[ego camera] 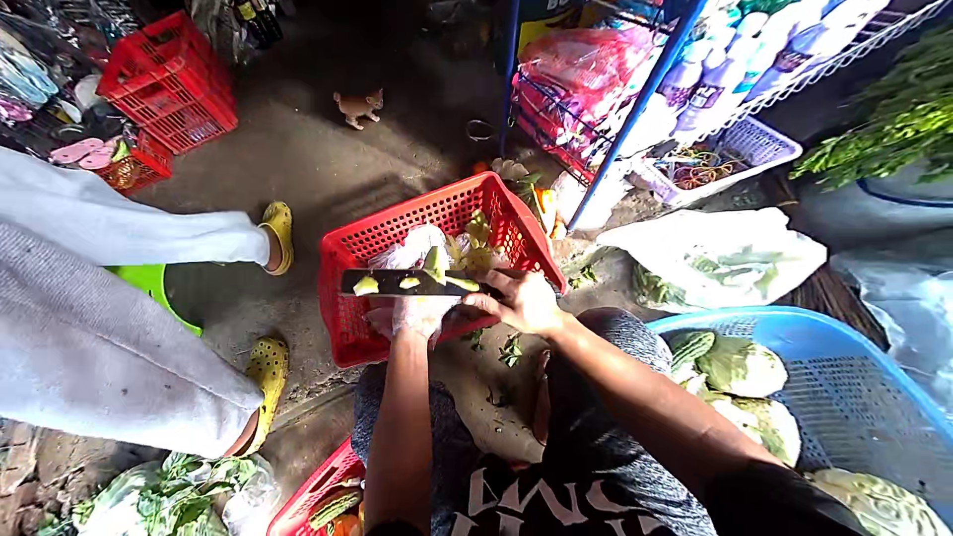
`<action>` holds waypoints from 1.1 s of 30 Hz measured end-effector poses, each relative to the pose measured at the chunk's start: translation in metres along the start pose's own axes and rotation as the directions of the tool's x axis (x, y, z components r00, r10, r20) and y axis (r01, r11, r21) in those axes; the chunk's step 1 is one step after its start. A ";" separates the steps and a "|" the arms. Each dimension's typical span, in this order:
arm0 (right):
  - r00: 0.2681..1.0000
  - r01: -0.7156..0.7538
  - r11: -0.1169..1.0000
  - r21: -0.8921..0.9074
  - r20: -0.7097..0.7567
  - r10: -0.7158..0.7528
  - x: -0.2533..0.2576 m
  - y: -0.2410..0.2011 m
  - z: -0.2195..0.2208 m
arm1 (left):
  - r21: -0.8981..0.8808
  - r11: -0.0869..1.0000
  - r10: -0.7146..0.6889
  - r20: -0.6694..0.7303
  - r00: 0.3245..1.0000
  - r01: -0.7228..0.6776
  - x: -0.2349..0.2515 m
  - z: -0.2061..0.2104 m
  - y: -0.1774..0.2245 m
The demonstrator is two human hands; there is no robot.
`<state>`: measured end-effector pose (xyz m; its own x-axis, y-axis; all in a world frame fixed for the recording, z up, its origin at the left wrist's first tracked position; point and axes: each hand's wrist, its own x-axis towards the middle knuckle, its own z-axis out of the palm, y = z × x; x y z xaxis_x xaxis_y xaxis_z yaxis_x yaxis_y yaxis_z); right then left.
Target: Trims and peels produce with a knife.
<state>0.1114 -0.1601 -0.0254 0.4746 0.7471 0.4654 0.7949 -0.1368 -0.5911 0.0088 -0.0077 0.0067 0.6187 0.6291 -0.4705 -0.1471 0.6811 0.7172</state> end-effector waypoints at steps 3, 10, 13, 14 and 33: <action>0.921 -0.335 0.941 -0.044 0.195 0.337 0.011 0.020 -0.012 | 0.084 0.994 -0.071 0.048 0.996 0.067 0.002 0.000 0.002; 0.651 -0.706 0.701 -0.104 0.295 0.700 0.012 0.044 -0.023 | -0.257 0.956 -0.096 0.182 0.979 0.142 0.008 -0.011 0.006; 0.630 -0.725 0.683 -0.095 0.310 0.712 0.011 0.034 -0.024 | -0.247 0.966 -0.019 0.241 0.970 0.080 0.013 -0.011 0.006; 0.620 -0.737 0.671 -0.080 0.315 0.719 0.011 0.028 -0.025 | -0.225 0.974 0.015 0.244 0.970 0.041 0.013 -0.010 0.006; 0.642 -0.677 0.306 0.669 0.334 0.690 -0.064 -0.020 0.026 | 0.922 0.123 -0.783 0.317 0.536 -0.366 -0.127 0.197 -0.261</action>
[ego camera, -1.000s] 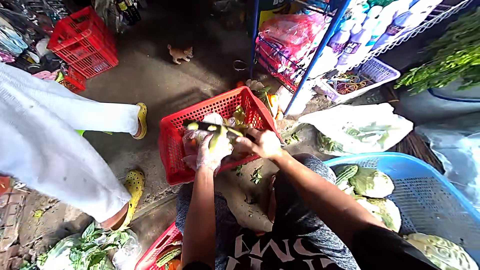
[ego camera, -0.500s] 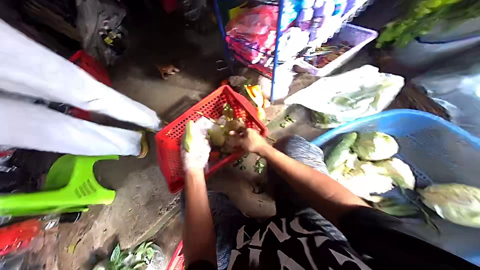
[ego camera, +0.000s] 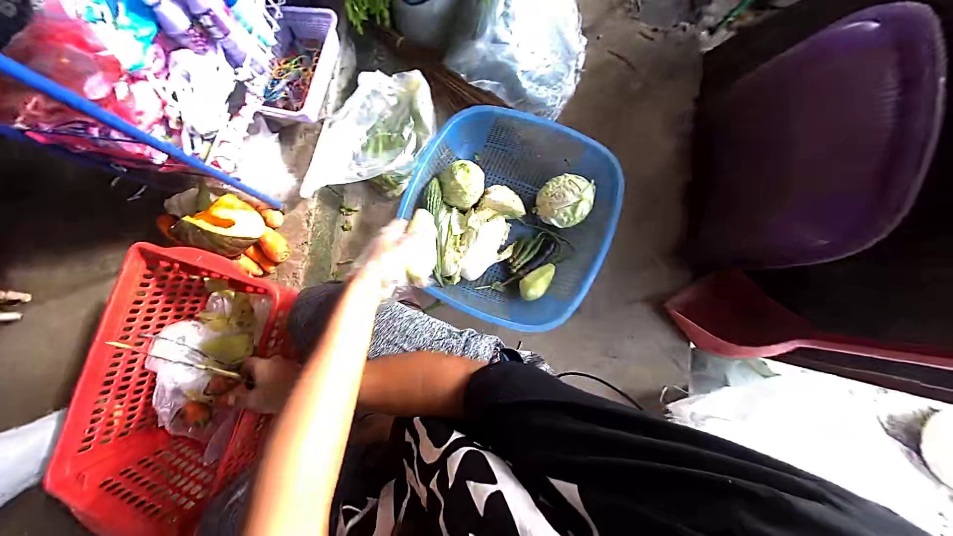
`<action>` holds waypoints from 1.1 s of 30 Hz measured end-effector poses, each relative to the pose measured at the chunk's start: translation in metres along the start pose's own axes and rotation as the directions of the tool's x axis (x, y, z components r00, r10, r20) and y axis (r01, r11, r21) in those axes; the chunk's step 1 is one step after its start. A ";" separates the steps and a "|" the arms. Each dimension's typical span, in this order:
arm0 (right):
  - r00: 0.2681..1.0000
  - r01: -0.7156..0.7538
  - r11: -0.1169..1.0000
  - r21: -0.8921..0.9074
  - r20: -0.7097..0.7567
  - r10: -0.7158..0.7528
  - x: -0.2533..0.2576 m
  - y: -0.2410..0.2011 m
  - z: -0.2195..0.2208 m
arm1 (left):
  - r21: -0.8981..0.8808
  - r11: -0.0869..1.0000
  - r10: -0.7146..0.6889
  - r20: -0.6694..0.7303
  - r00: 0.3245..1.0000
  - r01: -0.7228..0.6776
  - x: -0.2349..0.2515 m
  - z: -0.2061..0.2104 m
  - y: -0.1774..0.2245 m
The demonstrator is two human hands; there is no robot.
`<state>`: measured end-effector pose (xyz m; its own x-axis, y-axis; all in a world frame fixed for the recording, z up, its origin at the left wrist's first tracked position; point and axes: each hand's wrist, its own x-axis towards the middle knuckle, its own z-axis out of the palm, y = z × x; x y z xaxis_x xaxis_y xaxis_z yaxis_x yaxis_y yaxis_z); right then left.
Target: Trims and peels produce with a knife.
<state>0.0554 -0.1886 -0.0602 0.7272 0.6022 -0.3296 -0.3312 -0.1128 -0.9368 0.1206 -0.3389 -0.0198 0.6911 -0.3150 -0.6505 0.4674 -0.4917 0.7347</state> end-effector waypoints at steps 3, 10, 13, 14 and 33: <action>0.995 -0.018 0.999 0.028 0.094 0.015 -0.020 -0.016 -0.025 | 0.188 0.974 -0.159 0.152 0.976 0.130 0.047 0.058 -0.022; 0.997 0.070 0.995 -0.074 0.031 -0.067 -0.025 -0.008 -0.046 | 0.623 0.765 0.055 0.187 0.981 -0.162 0.052 0.085 -0.001; 0.993 0.104 0.973 -0.206 -0.038 -0.115 -0.030 -0.011 -0.047 | 0.649 0.691 0.402 0.022 0.915 -0.319 0.005 0.031 0.023; 0.987 0.133 0.958 -0.254 -0.058 -0.152 -0.034 -0.012 -0.047 | 0.679 0.662 0.469 -0.046 0.882 -0.317 -0.021 0.006 0.028; 0.987 0.041 0.378 -0.925 -0.020 -0.156 -0.012 -0.055 -0.041 | 0.644 0.597 0.328 -0.740 0.588 0.478 -0.173 -0.211 -0.219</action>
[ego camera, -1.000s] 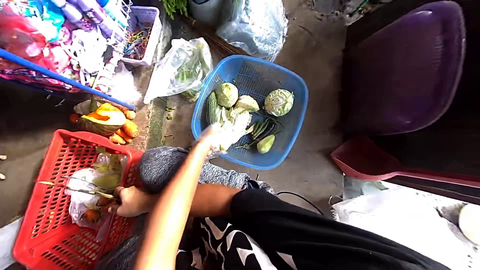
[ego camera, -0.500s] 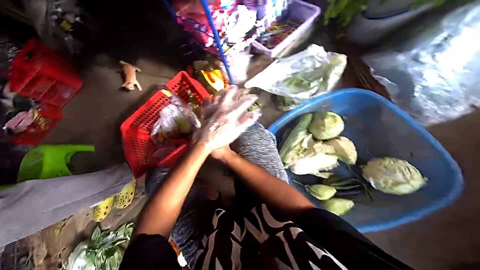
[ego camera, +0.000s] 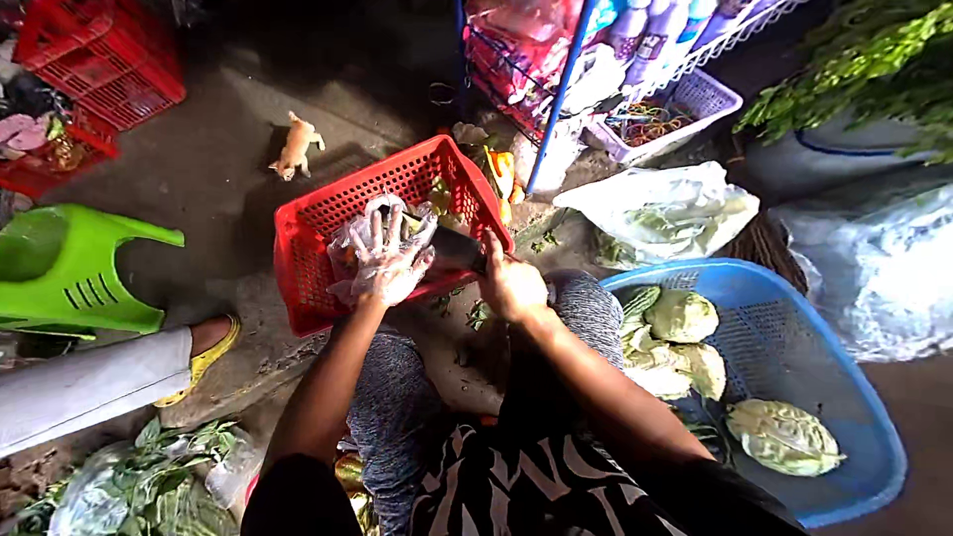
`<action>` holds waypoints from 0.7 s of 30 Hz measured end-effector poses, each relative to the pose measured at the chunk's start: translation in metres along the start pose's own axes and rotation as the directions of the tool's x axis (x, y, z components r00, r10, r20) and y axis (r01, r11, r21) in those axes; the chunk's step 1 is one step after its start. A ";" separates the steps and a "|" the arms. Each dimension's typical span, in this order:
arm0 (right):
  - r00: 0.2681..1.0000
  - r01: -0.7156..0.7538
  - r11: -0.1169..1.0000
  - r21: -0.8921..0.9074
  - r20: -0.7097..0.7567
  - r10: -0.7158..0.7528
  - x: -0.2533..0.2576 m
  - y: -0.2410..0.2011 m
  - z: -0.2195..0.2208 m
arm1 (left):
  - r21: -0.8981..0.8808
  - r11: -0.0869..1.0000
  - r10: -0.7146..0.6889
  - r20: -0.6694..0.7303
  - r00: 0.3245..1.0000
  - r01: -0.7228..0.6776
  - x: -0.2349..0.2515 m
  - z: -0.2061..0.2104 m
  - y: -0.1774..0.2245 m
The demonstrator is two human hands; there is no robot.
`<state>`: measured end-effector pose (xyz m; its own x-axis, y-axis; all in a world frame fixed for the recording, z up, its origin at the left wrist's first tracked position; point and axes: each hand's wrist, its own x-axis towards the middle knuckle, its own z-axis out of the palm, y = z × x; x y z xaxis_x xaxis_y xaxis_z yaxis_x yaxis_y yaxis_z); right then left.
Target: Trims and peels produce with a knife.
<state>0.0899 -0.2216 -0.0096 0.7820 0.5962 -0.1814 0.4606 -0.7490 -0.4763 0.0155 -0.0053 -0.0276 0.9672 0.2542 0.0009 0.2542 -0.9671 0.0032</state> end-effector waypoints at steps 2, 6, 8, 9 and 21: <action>1.000 -0.010 0.996 -0.088 -0.017 0.009 0.000 0.004 -0.010 | 0.008 0.999 -0.054 0.006 0.999 0.054 0.011 0.009 -0.034; 0.997 -0.076 0.996 -0.049 -0.031 0.075 0.000 0.028 -0.033 | 0.069 0.972 -0.233 0.153 0.960 0.225 0.032 0.015 -0.100; 0.991 -0.042 0.992 0.117 -0.123 0.057 -0.002 0.045 -0.038 | 0.040 0.947 -0.319 0.216 0.923 0.319 0.037 0.013 -0.123; 0.986 -0.013 0.980 0.200 -0.161 0.046 -0.005 0.051 -0.040 | 0.015 0.940 -0.335 0.224 0.915 0.341 0.038 0.012 -0.131; 0.952 0.054 0.952 0.300 -0.304 0.042 -0.008 0.060 -0.025 | -0.107 0.994 0.051 0.441 0.896 -0.004 0.115 0.105 -0.053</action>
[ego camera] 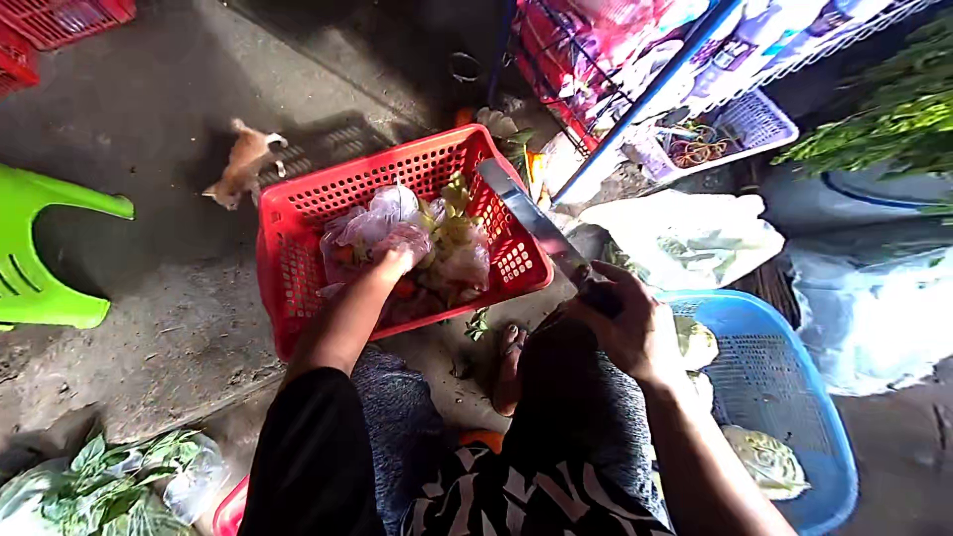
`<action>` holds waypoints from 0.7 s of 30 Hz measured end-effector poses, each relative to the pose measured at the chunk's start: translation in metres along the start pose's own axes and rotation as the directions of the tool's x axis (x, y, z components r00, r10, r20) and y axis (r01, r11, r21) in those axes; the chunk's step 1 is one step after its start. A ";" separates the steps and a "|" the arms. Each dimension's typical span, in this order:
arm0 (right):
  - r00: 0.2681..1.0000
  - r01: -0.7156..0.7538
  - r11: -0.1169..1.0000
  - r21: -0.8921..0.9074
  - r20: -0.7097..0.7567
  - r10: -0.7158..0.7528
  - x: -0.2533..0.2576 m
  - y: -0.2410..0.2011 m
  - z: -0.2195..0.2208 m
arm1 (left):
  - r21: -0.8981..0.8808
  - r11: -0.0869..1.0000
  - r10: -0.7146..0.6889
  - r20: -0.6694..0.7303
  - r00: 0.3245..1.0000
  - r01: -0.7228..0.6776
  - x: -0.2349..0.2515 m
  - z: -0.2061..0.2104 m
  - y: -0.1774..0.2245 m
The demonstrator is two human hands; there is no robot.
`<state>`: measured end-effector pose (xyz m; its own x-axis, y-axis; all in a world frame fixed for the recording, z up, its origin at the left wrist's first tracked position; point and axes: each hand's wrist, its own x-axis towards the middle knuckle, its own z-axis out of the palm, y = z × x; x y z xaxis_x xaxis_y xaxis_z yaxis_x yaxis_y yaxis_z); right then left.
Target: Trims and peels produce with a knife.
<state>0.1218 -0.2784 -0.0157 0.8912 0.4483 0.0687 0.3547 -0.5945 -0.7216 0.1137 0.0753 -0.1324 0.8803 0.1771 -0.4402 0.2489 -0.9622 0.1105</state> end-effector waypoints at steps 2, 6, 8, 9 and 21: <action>1.000 0.012 1.000 -0.002 -0.007 -0.012 -0.001 0.003 -0.001 | 0.064 0.998 0.020 0.008 1.000 -0.021 0.016 0.008 0.002; 1.000 0.007 0.999 0.042 -0.031 -0.006 -0.001 0.007 -0.002 | 0.039 0.999 0.024 0.014 1.000 -0.025 0.011 -0.002 0.001; 0.999 0.022 0.997 0.068 -0.029 -0.020 -0.002 0.009 -0.004 | -0.119 0.992 -0.038 0.064 0.997 0.045 -0.011 -0.029 0.009; 0.999 0.043 0.996 0.073 -0.030 -0.040 -0.002 0.010 -0.005 | -0.205 0.978 -0.035 0.004 0.999 0.035 -0.020 -0.036 0.010; 0.984 0.070 0.840 0.538 0.098 -0.145 0.004 -0.084 0.024 | -0.963 0.140 -0.391 -0.267 0.881 -0.229 -0.110 -0.065 0.039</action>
<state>0.0884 -0.2106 0.0285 0.7980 0.5934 0.1049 0.2088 -0.1089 -0.9719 0.0523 0.0320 -0.0220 0.7856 0.5877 -0.1934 0.2222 0.0238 0.9747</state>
